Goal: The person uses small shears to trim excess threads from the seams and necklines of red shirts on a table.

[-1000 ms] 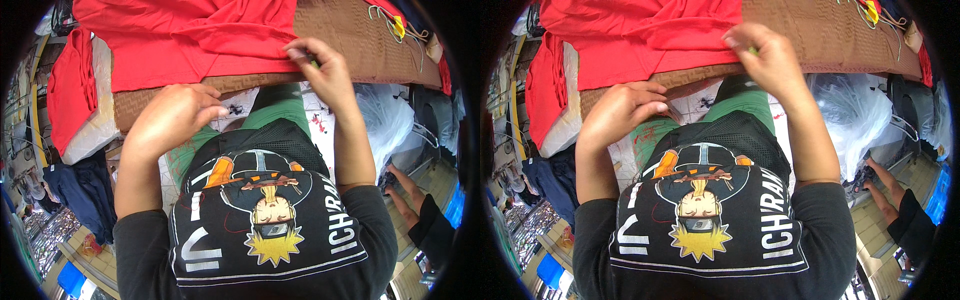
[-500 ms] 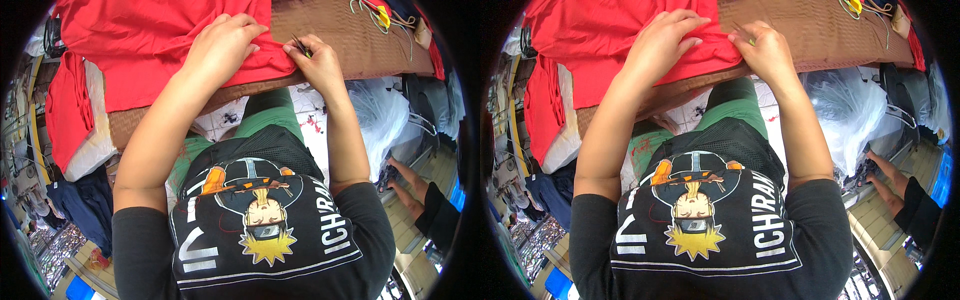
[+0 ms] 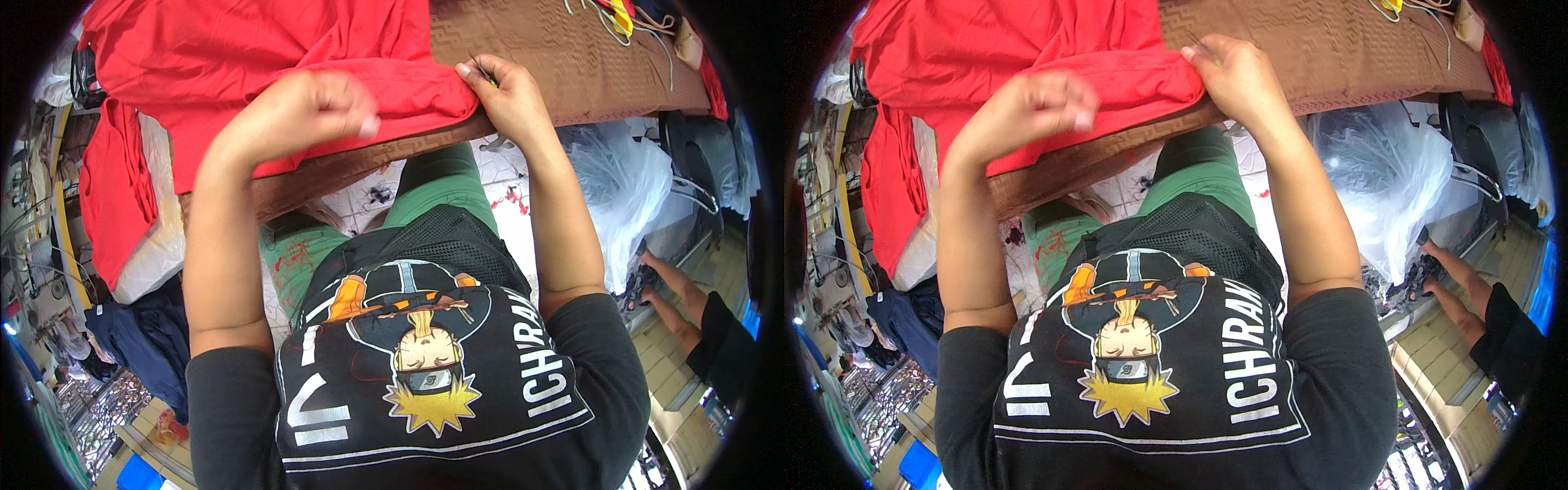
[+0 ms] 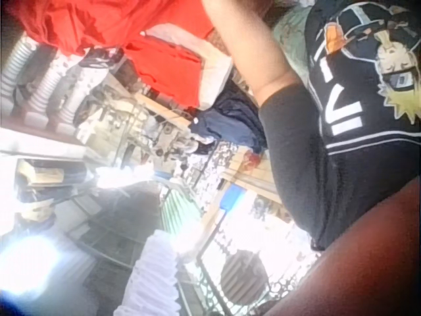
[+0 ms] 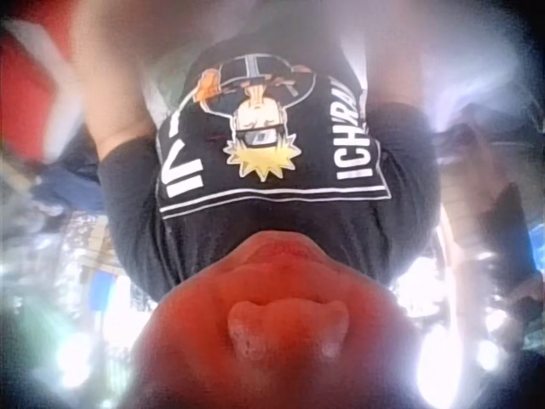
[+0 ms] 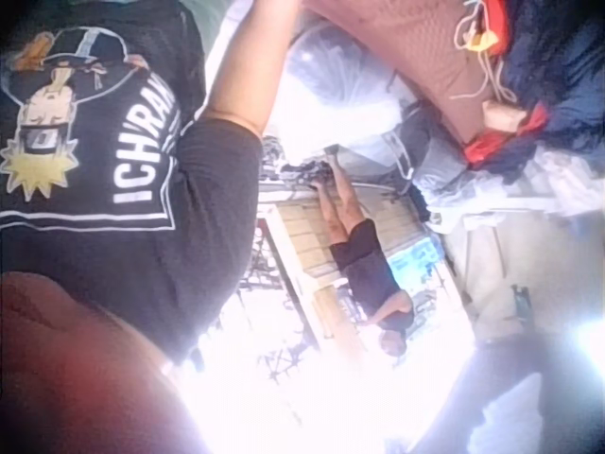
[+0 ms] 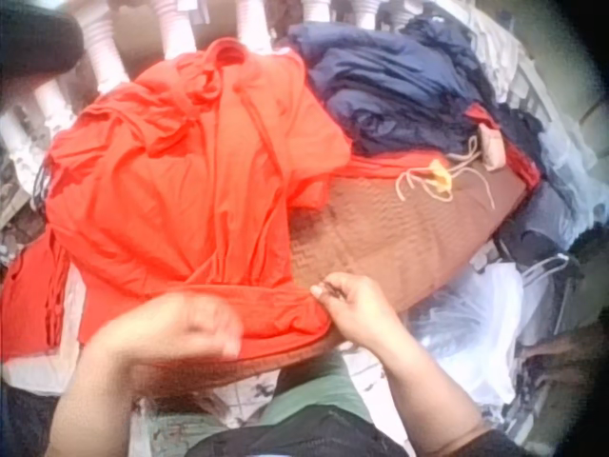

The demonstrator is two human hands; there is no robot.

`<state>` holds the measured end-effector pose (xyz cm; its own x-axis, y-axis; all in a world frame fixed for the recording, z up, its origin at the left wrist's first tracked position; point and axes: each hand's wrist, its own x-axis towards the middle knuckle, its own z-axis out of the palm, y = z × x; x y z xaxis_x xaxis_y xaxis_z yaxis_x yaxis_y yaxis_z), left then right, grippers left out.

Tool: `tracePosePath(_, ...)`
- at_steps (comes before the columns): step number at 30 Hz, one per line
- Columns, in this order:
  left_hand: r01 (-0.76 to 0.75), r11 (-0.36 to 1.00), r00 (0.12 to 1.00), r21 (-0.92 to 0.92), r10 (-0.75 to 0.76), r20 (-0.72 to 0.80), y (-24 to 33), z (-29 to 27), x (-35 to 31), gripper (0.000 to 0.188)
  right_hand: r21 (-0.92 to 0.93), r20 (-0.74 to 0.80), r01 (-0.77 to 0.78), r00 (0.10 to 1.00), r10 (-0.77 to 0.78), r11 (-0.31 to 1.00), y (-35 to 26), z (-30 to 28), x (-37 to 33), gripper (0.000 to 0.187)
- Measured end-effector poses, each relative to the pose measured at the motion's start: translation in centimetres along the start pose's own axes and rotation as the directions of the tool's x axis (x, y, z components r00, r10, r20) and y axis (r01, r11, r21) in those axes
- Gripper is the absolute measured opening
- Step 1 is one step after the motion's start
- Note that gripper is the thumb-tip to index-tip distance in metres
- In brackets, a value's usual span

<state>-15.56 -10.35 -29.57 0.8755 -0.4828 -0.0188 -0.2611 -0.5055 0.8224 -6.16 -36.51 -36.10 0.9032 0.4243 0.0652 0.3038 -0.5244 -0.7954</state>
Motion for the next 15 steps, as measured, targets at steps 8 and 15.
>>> tracePosePath(8,0.171,0.904,0.944,0.392,-0.036,-0.328,3.8,4.0,1.9,0.031,0.07,0.001,-0.029,1.0,0.029,0.997,-0.4,0.0,-0.3,0.034)
tracePosePath(15,0.292,0.89,0.821,0.35,-0.046,-0.569,1.0,9.0,4.8,0.026,0.069,-0.01,-0.036,0.999,0.037,0.997,-0.6,0.0,-0.7,0.034)
